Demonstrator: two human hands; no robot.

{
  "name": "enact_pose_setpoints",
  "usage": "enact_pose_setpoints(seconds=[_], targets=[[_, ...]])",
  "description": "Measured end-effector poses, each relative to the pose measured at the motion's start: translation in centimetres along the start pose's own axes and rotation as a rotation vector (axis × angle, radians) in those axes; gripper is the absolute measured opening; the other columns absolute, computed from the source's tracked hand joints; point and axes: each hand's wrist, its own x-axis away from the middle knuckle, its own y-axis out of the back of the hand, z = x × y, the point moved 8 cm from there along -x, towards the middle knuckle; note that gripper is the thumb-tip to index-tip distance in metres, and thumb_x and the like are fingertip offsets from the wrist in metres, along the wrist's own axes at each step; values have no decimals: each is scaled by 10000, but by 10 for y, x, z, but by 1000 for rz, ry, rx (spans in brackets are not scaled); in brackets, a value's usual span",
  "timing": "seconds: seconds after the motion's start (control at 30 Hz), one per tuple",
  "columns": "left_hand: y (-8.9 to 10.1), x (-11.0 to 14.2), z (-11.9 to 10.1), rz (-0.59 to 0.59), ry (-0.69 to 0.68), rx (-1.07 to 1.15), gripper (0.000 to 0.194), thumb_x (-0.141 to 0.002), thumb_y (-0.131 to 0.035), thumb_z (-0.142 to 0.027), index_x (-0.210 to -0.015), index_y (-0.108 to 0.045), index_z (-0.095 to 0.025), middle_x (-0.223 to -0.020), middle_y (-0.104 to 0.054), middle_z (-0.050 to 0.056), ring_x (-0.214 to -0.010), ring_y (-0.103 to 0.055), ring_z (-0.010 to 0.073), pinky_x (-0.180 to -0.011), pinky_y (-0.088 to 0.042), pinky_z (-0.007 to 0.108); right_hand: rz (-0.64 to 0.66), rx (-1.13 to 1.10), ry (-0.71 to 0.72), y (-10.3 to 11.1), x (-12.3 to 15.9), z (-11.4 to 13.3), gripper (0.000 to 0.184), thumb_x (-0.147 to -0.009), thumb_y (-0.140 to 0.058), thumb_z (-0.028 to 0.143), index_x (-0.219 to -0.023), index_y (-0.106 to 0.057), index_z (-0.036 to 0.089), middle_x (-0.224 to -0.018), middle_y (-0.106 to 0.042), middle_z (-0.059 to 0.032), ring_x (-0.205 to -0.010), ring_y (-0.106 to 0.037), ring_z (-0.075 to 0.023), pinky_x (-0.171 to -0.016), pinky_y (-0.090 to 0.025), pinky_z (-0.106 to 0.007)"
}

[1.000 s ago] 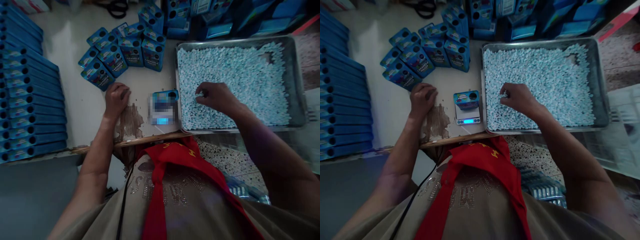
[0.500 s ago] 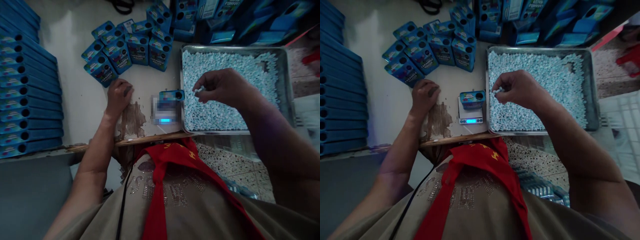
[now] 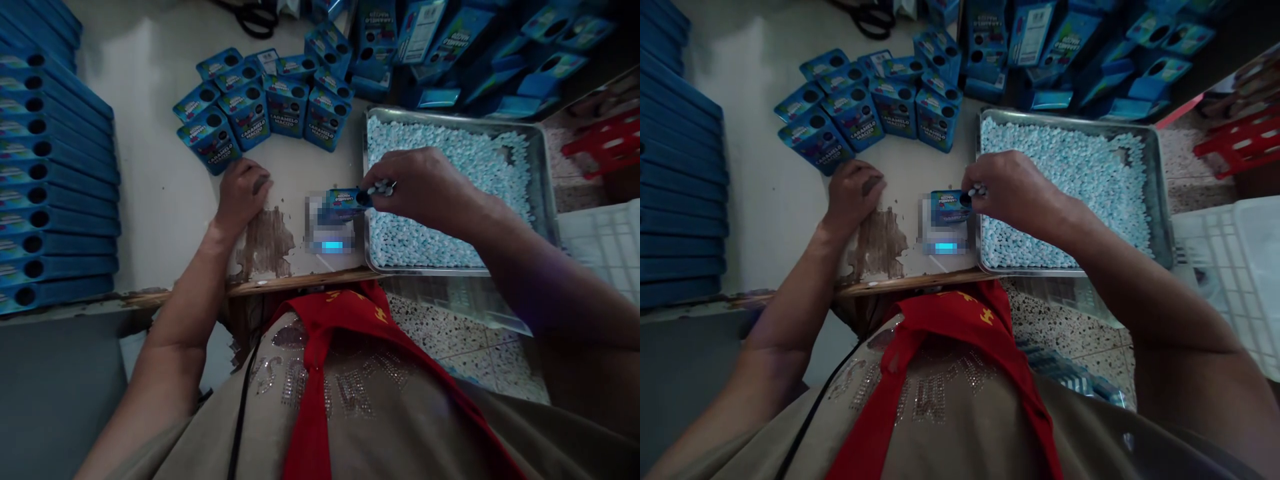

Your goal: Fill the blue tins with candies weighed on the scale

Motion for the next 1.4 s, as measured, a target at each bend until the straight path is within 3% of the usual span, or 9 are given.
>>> enact_pose_setpoints(seconds=[0.37, 0.6, 0.77, 0.87, 0.93, 1.0, 1.13, 1.3, 1.4], targets=[[-1, -1, 1, 21, 45, -15, 109, -1098, -877, -218, -1171, -811, -264, -1310, -780, 82, -1336, -741, 359, -1266, -590, 561, -91, -95, 10, 1, 5, -1, 215, -928, -777, 175, -1049, -919, 282, -1062, -871, -58, -933, -805, -273, -877, -640, -426], [-2, -1, 3, 26, 57, -16, 98, -1092, -875, -245, -1168, -818, -268, -1322, -781, 83, -1326, -743, 359, -1262, -602, 562, -172, -108, -6, 8, 12, 7, 129, -1014, -812, 251, -1090, -911, 284, -1183, -892, -73, -944, -812, -254, -897, -646, -420], [3, -2, -4, 8, 44, 16, 52, -1090, -844, -258, -1134, -820, -272, -1299, -789, 97, -1329, -756, 370, -1268, -604, 552, -306, 2, -190, 24, 37, -40, 120, -1013, -769, 254, -971, -874, 294, -1080, -911, -101, -932, -818, -279, -912, -610, -445], [3, -2, -1, 30, 78, 39, 45, -1100, -827, -302, -1144, -822, -292, -1303, -788, 100, -1351, -751, 390, -1287, -594, 579, -217, -37, -335, 4, 56, -79, 69, -929, -795, 249, -884, -837, 283, -940, -890, -93, -838, -802, -289, -868, -582, -464], [2, -2, 3, 48, 105, 65, 68, -1110, -829, -355, -1150, -821, -301, -1310, -779, 110, -1376, -743, 416, -1304, -578, 608, -204, -129, -377, -10, 67, -88, 66, -945, -809, 308, -883, -831, 299, -903, -877, -81, -822, -798, -304, -851, -588, -478], [1, -2, 5, 47, 108, 75, 122, -1124, -821, -423, -1147, -816, -304, -1309, -770, 115, -1378, -741, 427, -1301, -571, 619, -283, -195, -344, -14, 70, -79, 106, -992, -803, 373, -911, -833, 311, -940, -881, -84, -862, -803, -323, -857, -609, -495], [3, -4, 5, 17, 65, 23, 319, -1183, -718, -590, -1157, -809, -285, -1306, -773, 110, -1316, -738, 384, -1252, -585, 610, -388, -196, -143, -8, 52, -29, 164, -1082, -735, 380, -1022, -866, 302, -1099, -868, -119, -1007, -786, -348, -903, -645, -523], [4, -4, 2, 52, 74, 0, 592, -1221, -570, -808, -1171, -800, -265, -1336, -782, 83, -1322, -709, 319, -1249, -575, 570, -255, -114, -29, -16, 19, 9, 186, -1139, -708, 342, -1122, -892, 320, -1254, -819, -150, -1256, -744, -395, -1102, -631, -578], [4, -4, 2, 51, 101, 11, 512, -1216, -639, -759, -1143, -795, -276, -1344, -785, 92, -1344, -714, 331, -1262, -571, 557, -220, -111, -28, -24, 14, 7, 178, -1116, -711, 295, -1069, -882, 317, -1182, -821, -131, -1217, -756, -371, -1113, -624, -565]])
